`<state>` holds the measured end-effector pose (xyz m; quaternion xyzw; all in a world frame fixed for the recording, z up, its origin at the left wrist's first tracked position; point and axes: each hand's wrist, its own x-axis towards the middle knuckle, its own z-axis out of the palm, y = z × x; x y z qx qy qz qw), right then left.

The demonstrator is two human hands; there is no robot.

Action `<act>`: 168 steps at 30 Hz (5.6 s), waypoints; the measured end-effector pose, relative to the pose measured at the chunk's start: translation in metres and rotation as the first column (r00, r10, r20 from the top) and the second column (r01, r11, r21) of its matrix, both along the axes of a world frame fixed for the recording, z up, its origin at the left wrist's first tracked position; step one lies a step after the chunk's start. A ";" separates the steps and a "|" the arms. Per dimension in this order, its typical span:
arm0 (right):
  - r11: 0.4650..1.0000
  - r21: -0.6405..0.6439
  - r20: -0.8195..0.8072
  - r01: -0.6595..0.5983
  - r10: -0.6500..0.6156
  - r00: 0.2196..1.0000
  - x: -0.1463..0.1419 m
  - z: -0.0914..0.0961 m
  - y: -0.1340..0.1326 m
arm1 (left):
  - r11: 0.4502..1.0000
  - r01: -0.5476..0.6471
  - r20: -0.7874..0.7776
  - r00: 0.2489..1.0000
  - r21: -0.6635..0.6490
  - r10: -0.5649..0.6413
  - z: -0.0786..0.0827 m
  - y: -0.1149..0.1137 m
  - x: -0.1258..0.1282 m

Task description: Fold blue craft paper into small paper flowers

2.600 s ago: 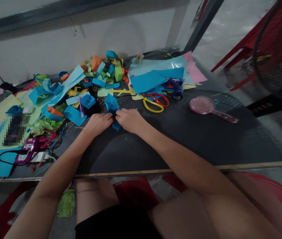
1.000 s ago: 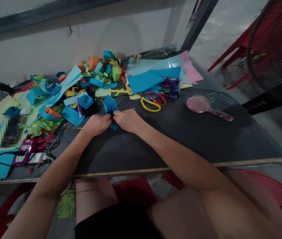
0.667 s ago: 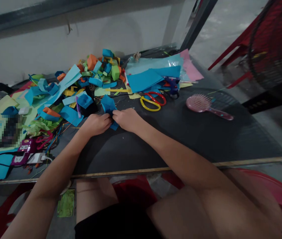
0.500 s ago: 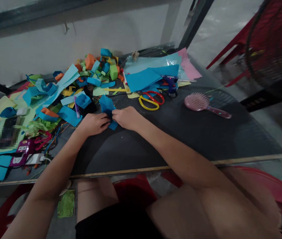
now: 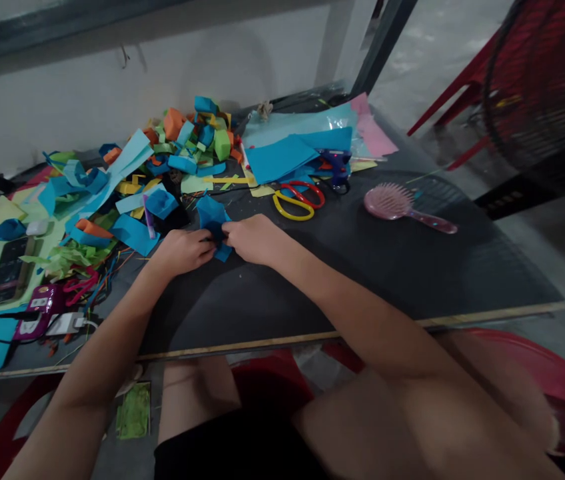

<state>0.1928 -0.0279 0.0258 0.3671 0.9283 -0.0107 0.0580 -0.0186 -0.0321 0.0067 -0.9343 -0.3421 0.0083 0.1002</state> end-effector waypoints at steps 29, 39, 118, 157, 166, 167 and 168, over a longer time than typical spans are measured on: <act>0.967 -0.139 0.095 0.214 -0.202 0.975 -0.017 0.014 -0.025 | 0.959 -0.245 -0.132 0.965 -0.143 0.227 0.019 -0.025 0.020; 0.950 -0.144 -0.037 0.277 -0.285 0.958 -0.010 0.004 -0.008 | 0.965 -0.228 -0.110 0.970 -0.126 0.215 0.014 -0.023 0.019; 0.837 -0.543 -0.719 0.069 -0.505 0.477 0.010 -0.047 0.037 | 0.921 0.005 0.749 0.584 -0.390 0.314 -0.033 0.019 0.001; 0.956 -0.154 -0.717 0.251 -0.283 0.638 -0.001 -0.048 0.026 | 0.936 -0.265 0.534 0.770 -0.232 0.350 -0.028 0.018 0.002; 0.968 -0.132 -0.663 0.213 -0.246 0.707 0.002 -0.047 0.028 | 0.982 -0.159 0.563 0.805 -0.105 0.190 -0.027 0.023 0.004; 0.970 -0.124 -0.653 0.209 -0.238 0.719 0.002 -0.046 0.028 | 0.982 -0.151 0.557 0.808 -0.118 0.191 -0.027 0.023 0.004; 0.972 -0.116 -0.644 0.203 -0.229 0.730 0.002 -0.046 0.028 | 0.982 -0.141 0.552 0.812 -0.129 0.189 -0.027 0.024 0.003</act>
